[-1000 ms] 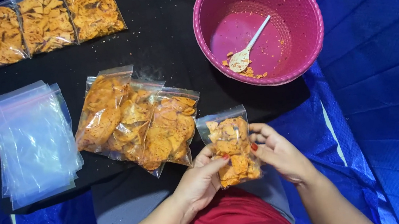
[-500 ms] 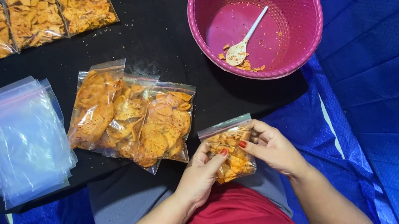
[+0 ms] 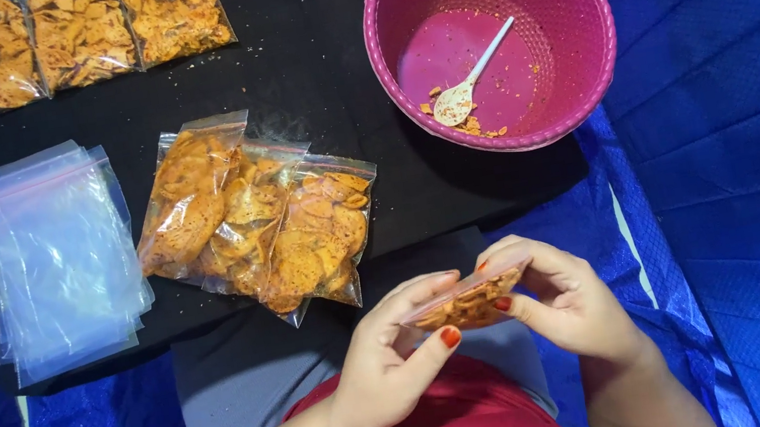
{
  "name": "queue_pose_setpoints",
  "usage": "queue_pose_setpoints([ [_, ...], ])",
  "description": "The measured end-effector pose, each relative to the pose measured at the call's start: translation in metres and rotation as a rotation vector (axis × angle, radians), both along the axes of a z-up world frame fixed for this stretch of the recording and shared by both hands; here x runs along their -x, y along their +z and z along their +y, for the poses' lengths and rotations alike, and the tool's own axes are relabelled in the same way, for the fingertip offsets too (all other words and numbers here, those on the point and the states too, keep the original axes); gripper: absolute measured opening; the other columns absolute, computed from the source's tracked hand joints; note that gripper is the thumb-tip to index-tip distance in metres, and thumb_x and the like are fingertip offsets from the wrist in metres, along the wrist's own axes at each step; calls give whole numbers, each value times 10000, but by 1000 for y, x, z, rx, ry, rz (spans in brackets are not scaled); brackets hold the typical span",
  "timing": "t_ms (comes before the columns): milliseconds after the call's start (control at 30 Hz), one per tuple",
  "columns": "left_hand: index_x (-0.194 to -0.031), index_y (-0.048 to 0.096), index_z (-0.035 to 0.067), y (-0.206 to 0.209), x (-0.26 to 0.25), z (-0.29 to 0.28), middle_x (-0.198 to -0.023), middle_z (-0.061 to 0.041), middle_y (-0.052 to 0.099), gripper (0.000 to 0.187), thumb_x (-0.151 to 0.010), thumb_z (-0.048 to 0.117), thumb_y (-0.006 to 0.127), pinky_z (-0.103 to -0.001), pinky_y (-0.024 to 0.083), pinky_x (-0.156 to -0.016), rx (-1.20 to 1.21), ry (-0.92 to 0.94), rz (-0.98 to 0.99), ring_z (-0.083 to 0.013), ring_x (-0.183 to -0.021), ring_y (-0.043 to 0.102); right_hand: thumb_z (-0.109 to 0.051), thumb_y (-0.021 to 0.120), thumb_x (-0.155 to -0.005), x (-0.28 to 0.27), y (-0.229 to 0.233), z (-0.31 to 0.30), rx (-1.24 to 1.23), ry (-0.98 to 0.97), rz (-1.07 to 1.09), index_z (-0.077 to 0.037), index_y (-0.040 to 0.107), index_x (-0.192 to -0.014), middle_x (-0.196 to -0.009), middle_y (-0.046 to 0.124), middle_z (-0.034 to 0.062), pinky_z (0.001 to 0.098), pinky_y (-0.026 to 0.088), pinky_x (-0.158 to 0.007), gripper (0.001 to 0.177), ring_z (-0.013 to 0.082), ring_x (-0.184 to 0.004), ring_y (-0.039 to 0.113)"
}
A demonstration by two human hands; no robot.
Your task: A person is manually sealing small zip-lock bags filled with snacks and arranging them neatly on a work surface.
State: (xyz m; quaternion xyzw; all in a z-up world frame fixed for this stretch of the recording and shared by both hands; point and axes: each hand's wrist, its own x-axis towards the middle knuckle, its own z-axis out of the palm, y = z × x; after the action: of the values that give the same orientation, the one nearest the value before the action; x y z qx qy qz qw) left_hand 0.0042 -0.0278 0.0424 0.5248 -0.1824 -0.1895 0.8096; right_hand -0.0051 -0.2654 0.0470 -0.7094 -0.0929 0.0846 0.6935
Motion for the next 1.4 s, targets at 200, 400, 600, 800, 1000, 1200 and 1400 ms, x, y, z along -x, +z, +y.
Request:
queue_pose_setpoints([
  [200,-1256,647,-14,23,-3,10,-1369,-200,628,328,-931,27,621,-337,535,-1022,-126,100,-151,-271,-1213,652,28,665,-847,-8,29,9,54,9,-91,-28,666,-1083,-1131,674,126,319,524,-920,243,210,-1015,662],
  [400,-1222,690,-53,20,-7,18,-1270,-180,725,299,-1036,134,551,-314,556,-965,19,129,53,-215,-1089,696,34,701,-861,-22,33,25,15,57,6,-5,620,-1250,-1153,674,101,300,555,-891,399,179,-997,668],
  [600,-1240,641,0,2,-10,31,-1213,-218,700,324,-1035,236,556,-437,587,-901,504,234,646,-313,-1072,698,82,828,-669,-36,51,43,-85,295,151,-90,201,-1577,-1377,612,248,348,605,-921,1117,307,-1172,702],
  [800,-1316,564,-28,2,-8,50,-948,-115,665,310,-1028,84,540,-422,608,-881,595,162,624,-158,-868,678,106,712,-727,-38,67,35,-59,126,28,-48,172,-1600,-1066,723,202,225,563,-729,1037,217,-865,732],
  [1000,-1184,557,-27,2,-8,56,-1076,-201,693,238,-992,102,611,-431,634,-852,423,-68,779,-301,-950,735,46,760,-766,-39,79,17,25,344,77,-11,325,-1527,-1059,772,228,239,603,-635,879,200,-809,767],
  [1200,-1140,572,-13,-5,-5,46,-1094,-225,709,198,-1024,148,559,-432,638,-843,329,-48,820,-288,-930,729,83,785,-716,-39,75,14,48,293,78,-7,442,-1474,-1054,794,201,235,616,-641,837,179,-789,765],
  [1400,-1089,566,27,1,-5,46,-1203,-178,670,97,-1001,65,546,-375,619,-825,460,83,821,-267,-1038,698,158,739,-708,-35,54,13,-63,134,121,-12,470,-1458,-1216,622,165,245,587,-665,814,218,-891,704],
])
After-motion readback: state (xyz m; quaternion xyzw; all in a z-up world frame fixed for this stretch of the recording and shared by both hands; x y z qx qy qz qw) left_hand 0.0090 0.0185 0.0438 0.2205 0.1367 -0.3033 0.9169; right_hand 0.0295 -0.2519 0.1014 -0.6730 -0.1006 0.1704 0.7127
